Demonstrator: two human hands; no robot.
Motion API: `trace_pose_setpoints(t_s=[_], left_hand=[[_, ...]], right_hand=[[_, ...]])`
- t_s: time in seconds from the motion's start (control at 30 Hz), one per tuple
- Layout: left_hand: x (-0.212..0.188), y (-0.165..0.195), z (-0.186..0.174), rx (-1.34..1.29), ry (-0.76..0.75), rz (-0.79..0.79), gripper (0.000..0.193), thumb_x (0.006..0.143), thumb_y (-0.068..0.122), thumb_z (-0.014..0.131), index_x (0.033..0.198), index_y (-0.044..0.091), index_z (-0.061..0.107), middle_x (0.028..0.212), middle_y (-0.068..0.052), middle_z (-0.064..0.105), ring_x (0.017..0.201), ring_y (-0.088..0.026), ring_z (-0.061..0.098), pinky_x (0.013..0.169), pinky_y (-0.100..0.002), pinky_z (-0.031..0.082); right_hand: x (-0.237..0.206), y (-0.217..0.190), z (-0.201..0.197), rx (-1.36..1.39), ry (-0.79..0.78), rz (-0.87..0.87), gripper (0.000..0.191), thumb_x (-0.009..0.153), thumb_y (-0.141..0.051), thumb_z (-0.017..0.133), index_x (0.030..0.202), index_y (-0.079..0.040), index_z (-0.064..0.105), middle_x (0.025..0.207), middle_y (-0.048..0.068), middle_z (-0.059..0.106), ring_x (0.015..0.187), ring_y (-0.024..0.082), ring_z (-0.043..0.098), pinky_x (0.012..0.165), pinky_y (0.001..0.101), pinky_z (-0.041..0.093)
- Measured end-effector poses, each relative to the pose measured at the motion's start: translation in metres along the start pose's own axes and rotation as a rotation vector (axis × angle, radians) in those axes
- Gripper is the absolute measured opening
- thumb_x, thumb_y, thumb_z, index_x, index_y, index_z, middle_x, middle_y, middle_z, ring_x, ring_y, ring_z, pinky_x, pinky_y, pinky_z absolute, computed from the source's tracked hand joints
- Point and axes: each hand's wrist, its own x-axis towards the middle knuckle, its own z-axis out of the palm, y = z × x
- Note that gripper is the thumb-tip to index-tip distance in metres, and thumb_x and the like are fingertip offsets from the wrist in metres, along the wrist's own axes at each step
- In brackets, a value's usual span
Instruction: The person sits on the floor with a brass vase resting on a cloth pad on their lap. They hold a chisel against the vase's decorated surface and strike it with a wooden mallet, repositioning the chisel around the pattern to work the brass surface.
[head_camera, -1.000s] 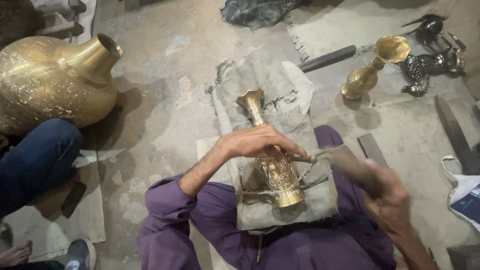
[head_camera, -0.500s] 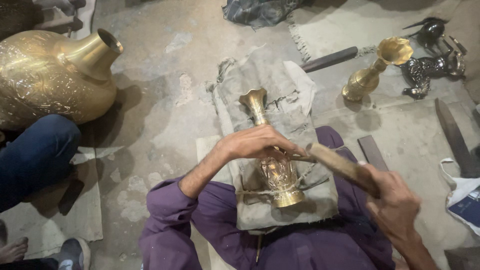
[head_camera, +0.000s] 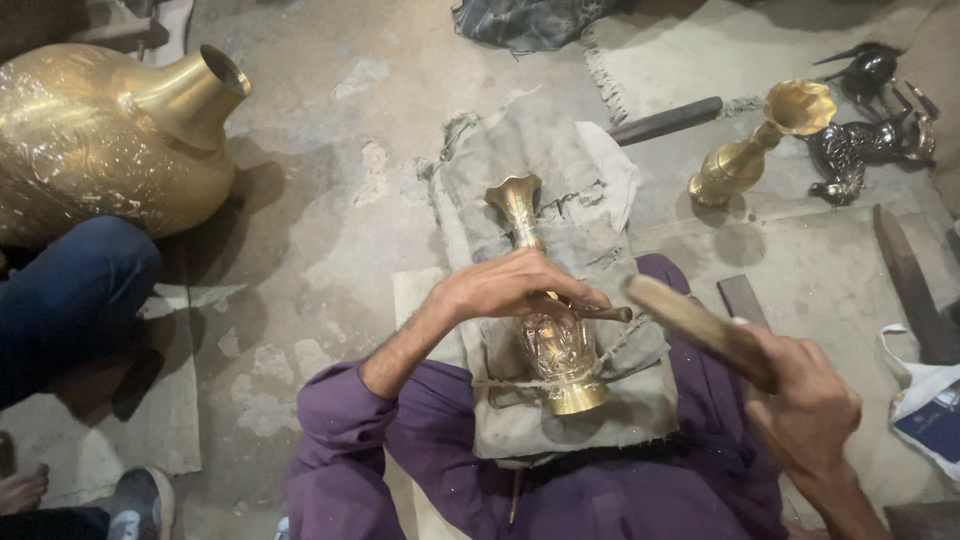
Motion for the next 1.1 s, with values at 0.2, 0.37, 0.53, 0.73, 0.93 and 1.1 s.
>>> trace_pose_setpoints(t_s=[0.2, 0.37, 0.53, 0.73, 0.93, 1.1], left_hand=[[-0.001, 0.003, 0.002, 0.032, -0.008, -0.067, 0.054, 0.089, 0.010, 0.075, 0.141, 0.016, 0.063, 0.127, -0.004, 0.074, 0.107, -0.021, 0.076, 0.090, -0.037, 0.062], [-0.006, 0.001, 0.004, -0.033, 0.022, -0.077, 0.052, 0.091, 0.006, 0.072, 0.140, 0.019, 0.063, 0.130, -0.002, 0.073, 0.111, -0.019, 0.076, 0.094, -0.036, 0.063], [-0.009, -0.005, 0.007, -0.018, 0.053, -0.057, 0.053, 0.091, 0.002, 0.070, 0.141, 0.019, 0.062, 0.133, -0.002, 0.072, 0.115, -0.020, 0.074, 0.098, -0.036, 0.063], [-0.016, -0.004, 0.007, -0.153, 0.065, -0.086, 0.056, 0.092, -0.004, 0.067, 0.143, 0.017, 0.060, 0.138, -0.004, 0.069, 0.120, -0.020, 0.072, 0.100, -0.035, 0.060], [-0.016, 0.006, 0.005, -0.113, 0.130, -0.096, 0.057, 0.090, -0.005, 0.070, 0.143, 0.016, 0.060, 0.131, -0.007, 0.073, 0.116, -0.021, 0.074, 0.100, -0.035, 0.064], [-0.020, 0.015, 0.004, -0.043, 0.172, -0.157, 0.055, 0.090, -0.002, 0.072, 0.142, 0.015, 0.061, 0.118, -0.006, 0.077, 0.110, -0.021, 0.077, 0.094, -0.038, 0.064]], right_hand=[[0.009, -0.005, -0.007, -0.043, -0.073, -0.048, 0.058, 0.074, 0.002, 0.075, 0.129, -0.017, 0.070, 0.104, 0.012, 0.075, 0.091, 0.026, 0.073, 0.080, 0.0412, 0.060], [0.018, -0.006, -0.013, 0.418, -0.080, 0.052, 0.052, 0.078, -0.002, 0.071, 0.128, -0.004, 0.062, 0.114, 0.013, 0.072, 0.098, 0.021, 0.073, 0.084, 0.0352, 0.060], [0.021, -0.008, -0.014, 0.269, 0.014, -0.010, 0.042, 0.083, 0.001, 0.073, 0.124, -0.008, 0.067, 0.110, 0.013, 0.073, 0.099, 0.025, 0.071, 0.085, 0.0367, 0.058], [0.029, -0.008, -0.017, 0.171, -0.026, -0.028, 0.049, 0.079, 0.000, 0.074, 0.125, -0.014, 0.065, 0.107, 0.012, 0.073, 0.095, 0.030, 0.073, 0.081, 0.0398, 0.057], [0.043, -0.002, -0.021, 0.097, -0.097, -0.084, 0.054, 0.077, 0.000, 0.073, 0.130, -0.011, 0.067, 0.113, 0.013, 0.072, 0.100, 0.032, 0.071, 0.084, 0.0408, 0.057], [0.054, -0.001, -0.015, 0.718, -0.153, 0.040, 0.036, 0.089, -0.005, 0.072, 0.122, -0.010, 0.062, 0.109, 0.008, 0.069, 0.098, 0.023, 0.069, 0.088, 0.0355, 0.059]])
